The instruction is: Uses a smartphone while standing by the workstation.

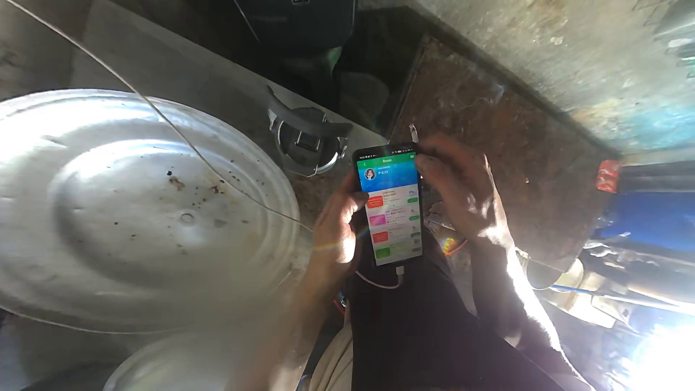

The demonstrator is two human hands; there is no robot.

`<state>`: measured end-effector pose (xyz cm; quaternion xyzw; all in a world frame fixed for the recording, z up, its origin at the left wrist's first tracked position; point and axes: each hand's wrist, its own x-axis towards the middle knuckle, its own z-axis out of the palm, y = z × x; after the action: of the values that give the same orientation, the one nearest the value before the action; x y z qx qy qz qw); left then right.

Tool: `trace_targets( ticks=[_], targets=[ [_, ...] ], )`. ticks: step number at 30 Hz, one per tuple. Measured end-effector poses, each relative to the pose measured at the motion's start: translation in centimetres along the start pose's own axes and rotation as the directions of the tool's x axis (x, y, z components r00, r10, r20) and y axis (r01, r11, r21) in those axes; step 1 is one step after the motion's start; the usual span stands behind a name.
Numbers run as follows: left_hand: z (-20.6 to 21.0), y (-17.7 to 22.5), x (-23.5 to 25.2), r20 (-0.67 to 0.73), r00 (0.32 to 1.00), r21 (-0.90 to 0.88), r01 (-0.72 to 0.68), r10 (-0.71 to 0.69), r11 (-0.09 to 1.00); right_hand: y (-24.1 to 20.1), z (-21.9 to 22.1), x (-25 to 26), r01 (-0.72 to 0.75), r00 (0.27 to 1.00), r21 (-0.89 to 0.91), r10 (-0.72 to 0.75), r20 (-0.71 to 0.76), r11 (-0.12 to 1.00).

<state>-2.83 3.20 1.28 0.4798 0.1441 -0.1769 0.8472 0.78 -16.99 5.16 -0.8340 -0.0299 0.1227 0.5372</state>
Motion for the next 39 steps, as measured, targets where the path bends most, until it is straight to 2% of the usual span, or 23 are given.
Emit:
trace_targets(
  ticks=[9,15,19,26,31,39],
  targets=[
    [0.05,0.0,-0.02,0.025,0.999,0.011,-0.023,0.023,1.0,0.15,0.24,-0.24,-0.019,0.999,0.031,0.018,0.026,0.999],
    [0.12,0.12,0.29,0.149,0.983,0.065,-0.115,0.105,0.991,0.42,0.48,-0.11,0.011,0.999,0.074,-0.014,0.039,0.997],
    [-0.13,0.01,0.18,0.143,0.986,0.07,-0.095,0.084,0.993,0.65,0.37,-0.15,0.037,0.998,0.084,-0.041,0.046,0.996],
    [-0.1,-0.21,-0.15,0.034,0.999,-0.024,0.005,-0.004,1.0,0.54,0.37,-0.14,0.049,0.998,0.111,-0.054,0.041,0.993],
    [0.12,-0.04,0.15,0.117,0.988,0.076,-0.11,0.1,0.991,0.4,0.45,-0.07,0.051,0.997,0.132,-0.058,0.049,0.99],
    [-0.26,-0.1,0.2,0.158,0.982,0.045,-0.109,0.1,0.993,0.35,0.42,-0.01,0.065,0.996,0.121,-0.073,0.059,0.991]
  ],
)
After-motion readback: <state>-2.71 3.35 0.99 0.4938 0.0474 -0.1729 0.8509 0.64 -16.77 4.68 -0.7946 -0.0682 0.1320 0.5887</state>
